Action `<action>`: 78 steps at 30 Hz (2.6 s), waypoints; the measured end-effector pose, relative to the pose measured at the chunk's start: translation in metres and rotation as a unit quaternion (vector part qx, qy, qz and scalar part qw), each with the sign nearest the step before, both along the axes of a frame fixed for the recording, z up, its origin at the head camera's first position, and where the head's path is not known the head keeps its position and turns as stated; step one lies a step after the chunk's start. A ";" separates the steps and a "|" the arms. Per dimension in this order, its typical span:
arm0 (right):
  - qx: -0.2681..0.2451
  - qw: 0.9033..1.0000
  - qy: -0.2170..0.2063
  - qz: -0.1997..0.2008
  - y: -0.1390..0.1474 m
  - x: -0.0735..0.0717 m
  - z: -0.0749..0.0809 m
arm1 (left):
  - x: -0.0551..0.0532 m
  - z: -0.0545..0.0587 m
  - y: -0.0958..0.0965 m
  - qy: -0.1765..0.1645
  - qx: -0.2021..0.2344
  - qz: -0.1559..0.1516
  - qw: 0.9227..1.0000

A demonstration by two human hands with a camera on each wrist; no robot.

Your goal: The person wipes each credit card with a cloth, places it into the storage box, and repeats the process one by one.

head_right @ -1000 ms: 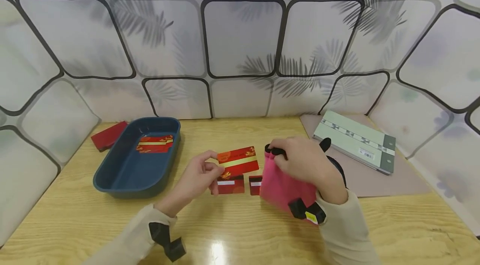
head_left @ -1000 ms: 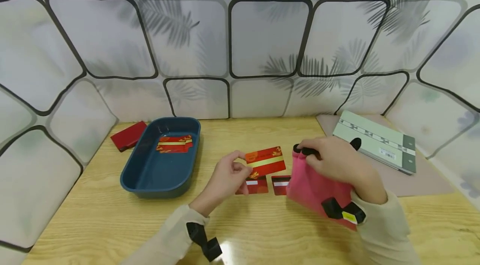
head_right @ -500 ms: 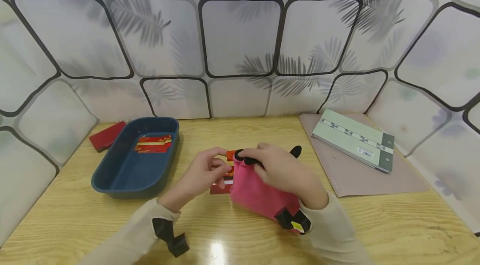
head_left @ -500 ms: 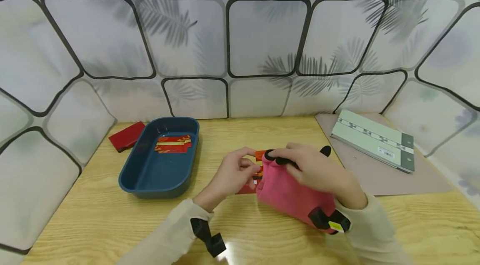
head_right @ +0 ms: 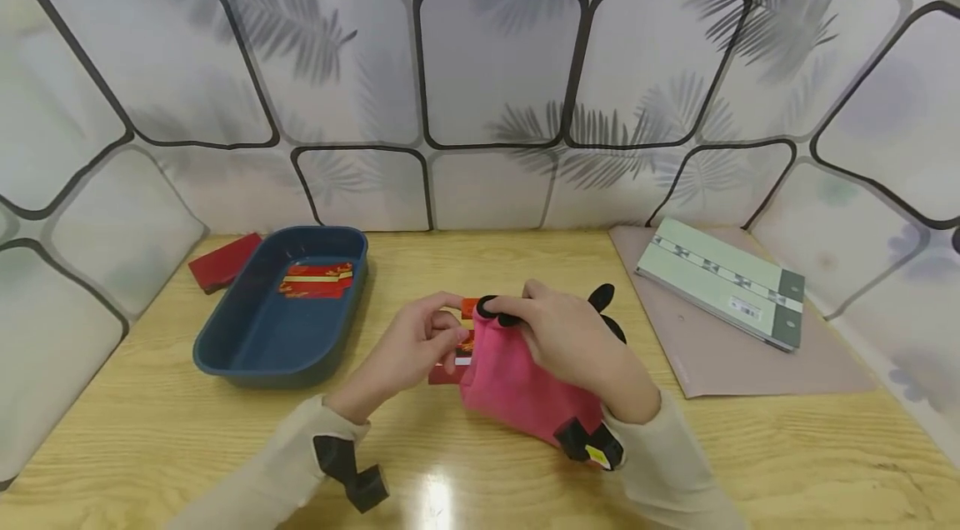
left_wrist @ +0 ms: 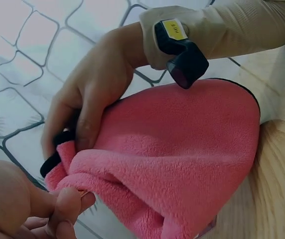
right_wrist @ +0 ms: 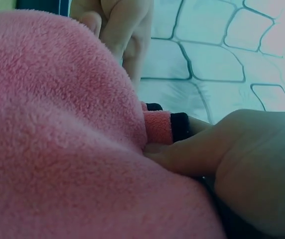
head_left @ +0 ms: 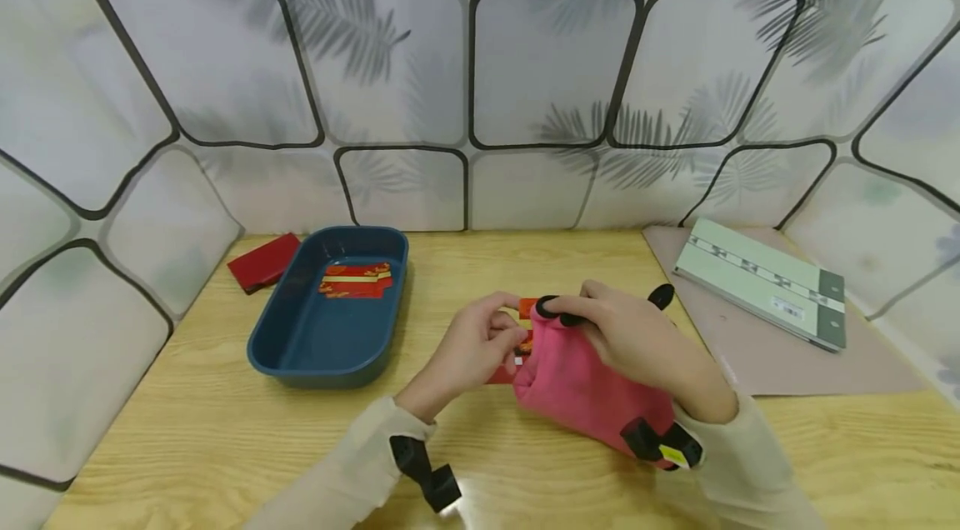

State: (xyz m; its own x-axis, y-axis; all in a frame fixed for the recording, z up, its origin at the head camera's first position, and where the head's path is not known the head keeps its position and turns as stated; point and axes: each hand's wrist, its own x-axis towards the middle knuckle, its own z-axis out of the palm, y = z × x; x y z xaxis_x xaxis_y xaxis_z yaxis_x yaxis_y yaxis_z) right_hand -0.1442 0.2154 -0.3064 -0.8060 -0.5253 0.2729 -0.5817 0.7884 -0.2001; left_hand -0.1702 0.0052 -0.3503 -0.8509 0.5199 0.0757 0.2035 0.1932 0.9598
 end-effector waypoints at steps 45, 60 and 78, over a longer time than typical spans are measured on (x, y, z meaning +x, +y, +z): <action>-0.098 0.992 -0.067 0.043 0.019 -0.002 0.015 | 0.004 0.014 0.002 0.012 -0.008 0.018 1.000; -0.059 0.997 -0.031 0.042 -0.002 0.000 0.005 | 0.006 0.016 -0.002 0.046 -0.041 0.001 0.998; -0.026 0.999 -0.016 -0.035 0.020 -0.002 0.009 | -0.002 0.027 -0.037 -0.037 -0.024 0.018 0.999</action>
State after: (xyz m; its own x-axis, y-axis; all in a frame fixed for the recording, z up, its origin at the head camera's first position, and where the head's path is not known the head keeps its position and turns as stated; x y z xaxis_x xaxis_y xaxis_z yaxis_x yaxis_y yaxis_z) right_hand -0.1464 0.2353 -0.2977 -0.8491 -0.4528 0.2719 -0.5178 0.8152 -0.2594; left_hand -0.1723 -0.0323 -0.3236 -0.8710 0.4911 -0.0118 0.1250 0.2447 0.9615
